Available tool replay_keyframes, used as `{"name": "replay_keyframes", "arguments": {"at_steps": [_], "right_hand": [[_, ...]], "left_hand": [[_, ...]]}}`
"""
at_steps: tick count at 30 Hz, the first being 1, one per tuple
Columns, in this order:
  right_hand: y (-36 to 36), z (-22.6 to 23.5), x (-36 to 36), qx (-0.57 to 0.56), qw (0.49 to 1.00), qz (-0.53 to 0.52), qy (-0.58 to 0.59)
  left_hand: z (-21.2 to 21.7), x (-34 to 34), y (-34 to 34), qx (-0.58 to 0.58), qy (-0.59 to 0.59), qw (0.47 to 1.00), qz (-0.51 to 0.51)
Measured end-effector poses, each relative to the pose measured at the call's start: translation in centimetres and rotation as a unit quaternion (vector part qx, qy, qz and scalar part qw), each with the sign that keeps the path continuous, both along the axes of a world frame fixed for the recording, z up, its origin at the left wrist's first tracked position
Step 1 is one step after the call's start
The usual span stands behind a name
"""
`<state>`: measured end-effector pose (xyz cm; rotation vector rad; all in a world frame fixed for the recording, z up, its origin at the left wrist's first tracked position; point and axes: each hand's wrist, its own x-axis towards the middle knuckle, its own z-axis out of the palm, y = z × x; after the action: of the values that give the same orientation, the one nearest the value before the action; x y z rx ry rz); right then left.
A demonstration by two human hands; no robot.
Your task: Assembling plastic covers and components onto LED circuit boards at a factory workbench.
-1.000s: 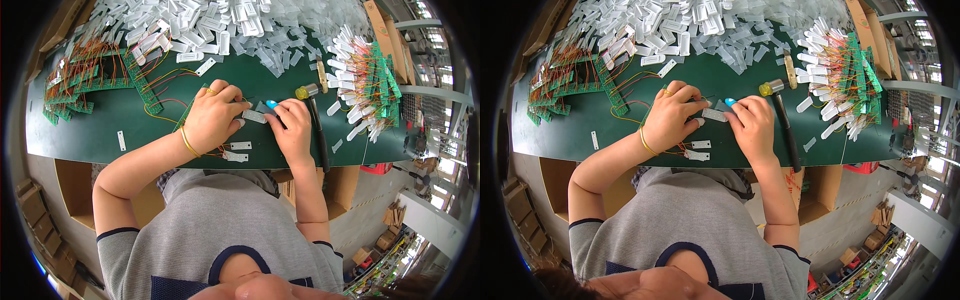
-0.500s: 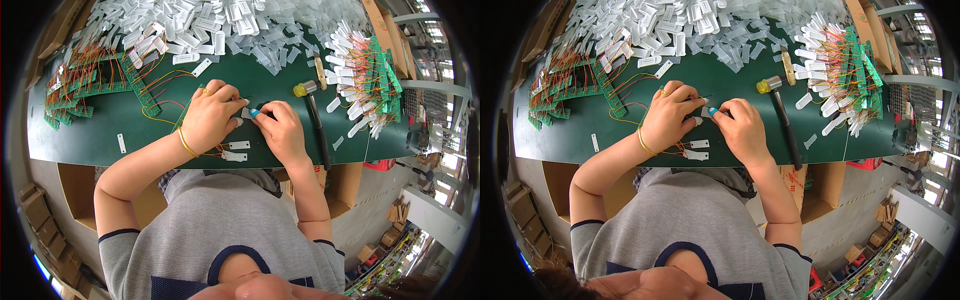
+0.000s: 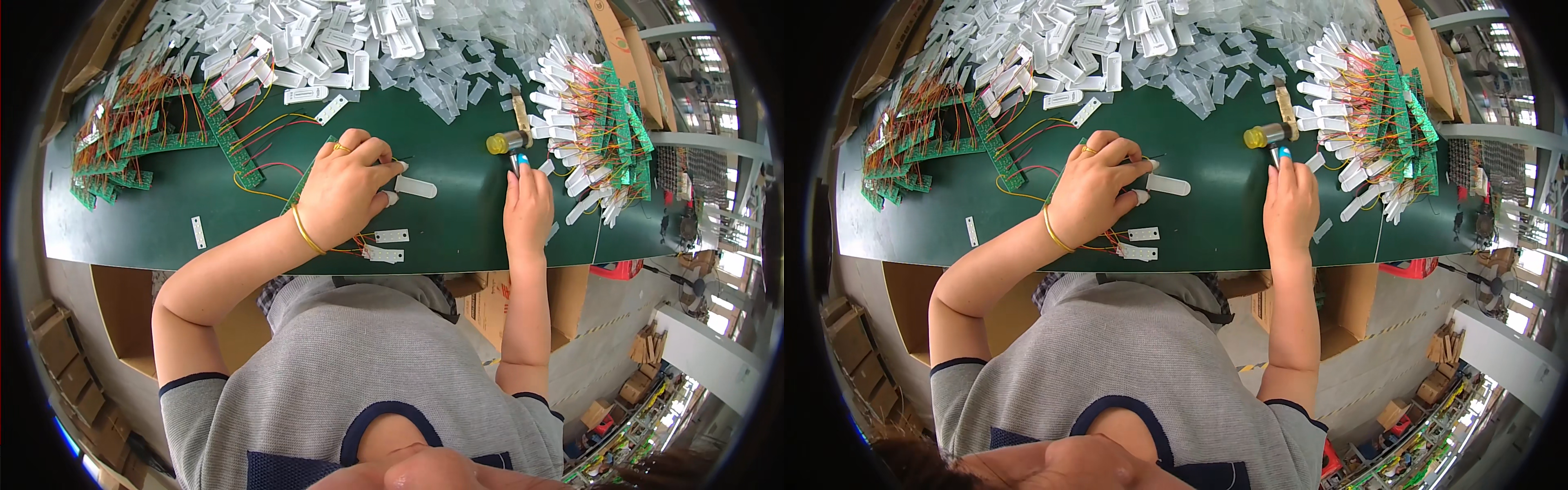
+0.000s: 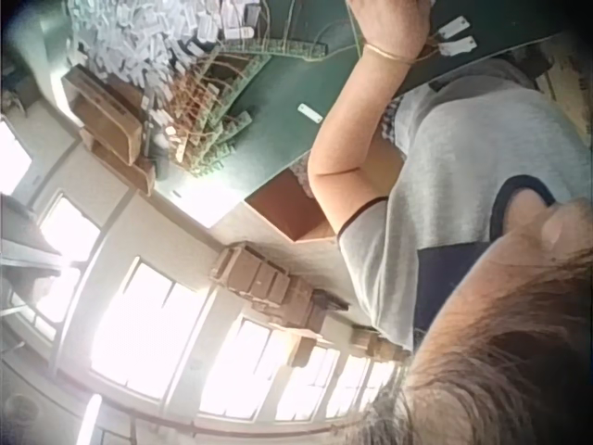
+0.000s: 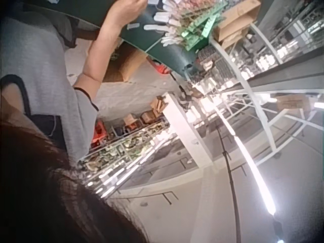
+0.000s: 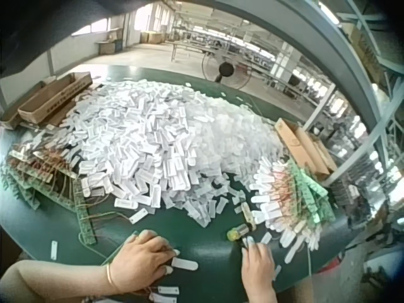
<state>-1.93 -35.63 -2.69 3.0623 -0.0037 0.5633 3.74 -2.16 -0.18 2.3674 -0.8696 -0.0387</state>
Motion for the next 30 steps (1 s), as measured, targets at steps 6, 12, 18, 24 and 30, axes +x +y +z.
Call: {"name": "replay_keyframes", "arguments": {"at_steps": [6,12,18,24,30], "right_hand": [[7.3,7.4,-2.8,0.142,0.971,0.188,0.045],[10.1,3.8,-4.2,0.242,0.948,0.194,0.076],[8.3,3.9,-5.9,0.239,0.959,0.143,0.046],[3.6,2.3,-4.0,0.178,0.982,0.057,-0.015],[3.6,2.2,3.7,0.136,0.975,0.143,-0.104]], "left_hand": [[-0.1,0.1,0.0,-0.003,0.005,1.000,0.006],[0.2,0.2,-0.1,0.002,0.003,1.000,0.002],[0.4,0.2,0.2,0.002,0.009,1.000,0.001],[3.1,1.0,3.9,0.034,-0.099,0.986,0.129],[1.9,0.9,7.8,0.076,-0.018,0.982,0.170]]}}
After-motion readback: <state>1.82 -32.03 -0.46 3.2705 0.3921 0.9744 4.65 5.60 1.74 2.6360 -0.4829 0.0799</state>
